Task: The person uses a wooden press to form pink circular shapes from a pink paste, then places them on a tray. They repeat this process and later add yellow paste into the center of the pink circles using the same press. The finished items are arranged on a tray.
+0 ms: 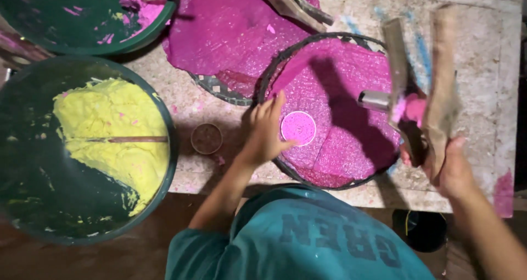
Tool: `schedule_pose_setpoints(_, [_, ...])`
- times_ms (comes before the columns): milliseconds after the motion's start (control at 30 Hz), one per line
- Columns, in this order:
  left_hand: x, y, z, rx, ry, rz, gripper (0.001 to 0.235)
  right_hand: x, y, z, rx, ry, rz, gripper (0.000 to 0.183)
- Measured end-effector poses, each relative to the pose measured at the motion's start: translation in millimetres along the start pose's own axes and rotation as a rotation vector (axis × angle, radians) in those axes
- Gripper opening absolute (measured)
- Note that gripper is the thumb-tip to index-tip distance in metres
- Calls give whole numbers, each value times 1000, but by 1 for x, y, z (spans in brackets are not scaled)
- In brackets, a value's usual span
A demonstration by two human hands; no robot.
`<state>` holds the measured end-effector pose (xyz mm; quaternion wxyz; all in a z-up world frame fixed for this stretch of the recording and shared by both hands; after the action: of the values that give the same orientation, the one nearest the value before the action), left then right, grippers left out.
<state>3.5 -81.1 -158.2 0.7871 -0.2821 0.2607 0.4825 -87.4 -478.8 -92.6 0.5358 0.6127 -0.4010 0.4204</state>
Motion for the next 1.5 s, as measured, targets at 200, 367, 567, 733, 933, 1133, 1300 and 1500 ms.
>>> schedule_pose_setpoints(200, [-18, 13, -20, 25, -148, 36, 121, -11, 13, -44, -138, -296, 135, 97])
schedule_pose_setpoints(367, [-14, 14, -26, 46, -168, 64, 118, -12, 20, -56, -153, -368, 164, 92])
schedule_pose_setpoints(567, [-23, 12, -15, 68, -169, 63, 120, -23, 29, -50, -215, -401, 128, 97])
schedule_pose_setpoints(733, [-14, -25, -13, 25, -140, 44, 127, -28, 31, -43, -233, -419, 148, 101])
schedule_pose_setpoints(933, [74, -93, -48, -118, -187, 138, 121, -34, 32, -40, -272, -437, 171, 104])
schedule_pose_setpoints(1133, [141, -65, -89, -146, 857, 547, 97, -43, 44, -38, -291, -492, 204, 101])
schedule_pose_setpoints(1300, [86, -10, -71, -429, 349, 329, 85, -54, 49, -37, -307, -501, 190, 94])
schedule_pose_setpoints(1500, [8, 20, -15, -203, -230, 68, 40, -56, 40, -41, -338, -545, 181, 90])
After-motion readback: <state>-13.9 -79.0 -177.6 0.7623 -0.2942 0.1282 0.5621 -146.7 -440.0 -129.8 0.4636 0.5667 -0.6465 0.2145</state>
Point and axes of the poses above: each hand's wrist, its own y-axis away from the middle knuckle, its own z-axis out of the back of the hand, x = y × z, the point moved 1 cm from there along -y, towards the middle knuckle, and after that the axes turned 7 degrees about -y, right-handed, at the moved point
